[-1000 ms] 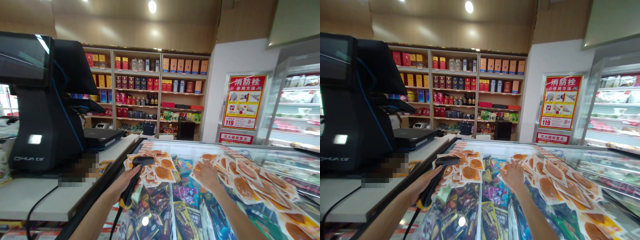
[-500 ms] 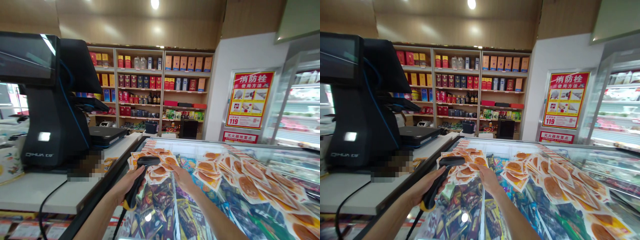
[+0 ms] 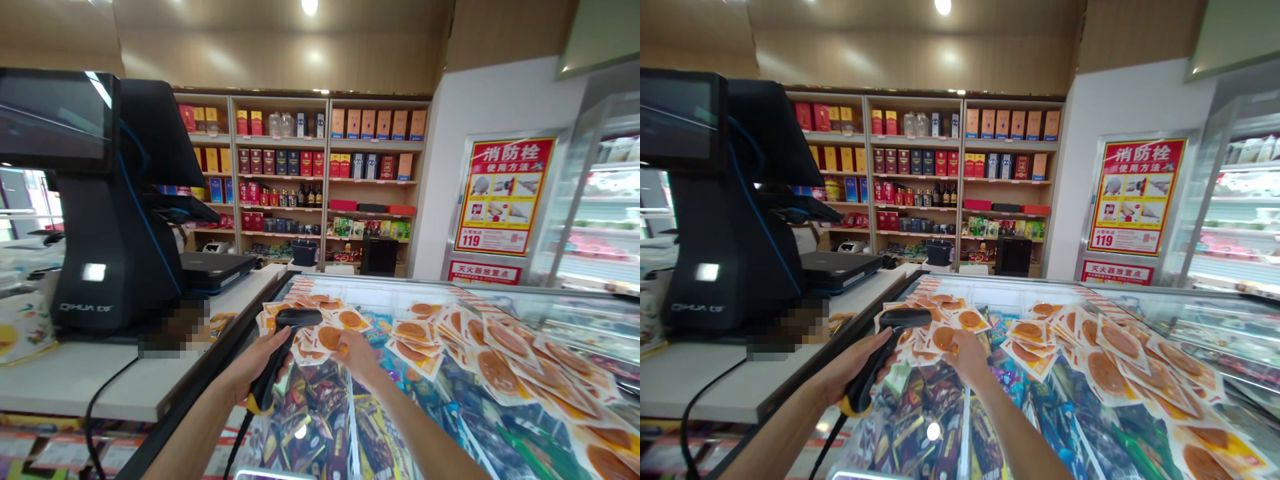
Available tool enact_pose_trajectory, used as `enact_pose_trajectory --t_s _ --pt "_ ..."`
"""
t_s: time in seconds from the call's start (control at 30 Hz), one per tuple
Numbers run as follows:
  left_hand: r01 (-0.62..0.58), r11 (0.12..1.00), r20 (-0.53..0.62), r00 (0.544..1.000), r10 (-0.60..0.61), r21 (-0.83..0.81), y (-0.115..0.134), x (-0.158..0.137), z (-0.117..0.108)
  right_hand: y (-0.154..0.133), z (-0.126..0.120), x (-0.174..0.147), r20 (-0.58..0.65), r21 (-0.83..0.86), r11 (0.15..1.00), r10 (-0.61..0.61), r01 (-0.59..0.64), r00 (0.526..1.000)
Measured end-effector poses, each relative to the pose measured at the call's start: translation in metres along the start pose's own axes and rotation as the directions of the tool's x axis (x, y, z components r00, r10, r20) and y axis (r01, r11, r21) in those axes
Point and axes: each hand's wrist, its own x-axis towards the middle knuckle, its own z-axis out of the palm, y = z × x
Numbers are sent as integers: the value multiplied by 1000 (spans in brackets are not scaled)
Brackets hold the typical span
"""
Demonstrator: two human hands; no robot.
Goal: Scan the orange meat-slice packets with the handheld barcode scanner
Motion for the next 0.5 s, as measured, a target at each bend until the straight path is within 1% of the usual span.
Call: enact_pose_trajectory --t_s 0.07,0.17,0.3,0.33,0.4,0.5 --pt "6 1000 3 1000 -6 -3 -1 0 -3 -3 2 2 23 16 1000 -1 1 1000" --pt "3 1000 -3 1000 -3 -12 -1 1 -5 -6 6 4 8 25 1000 10 -10 1000" --pt "10 1000 3 1000 -10 -11 0 0 -2 -9 7 5 18 48 998 -40 39 999" --pt "13 1000 7 1000 -13 -10 1 -1 -1 -9 6 5 23 88 995 -48 46 999" --pt "22 1000 11 1000 -22 -8 3 -3 0 -8 3 6 46 221 974 -61 50 997" --pt "27 1000 6 1000 -27 -3 5 -5 2 -6 -2 9 96 408 913 -21 -20 995"
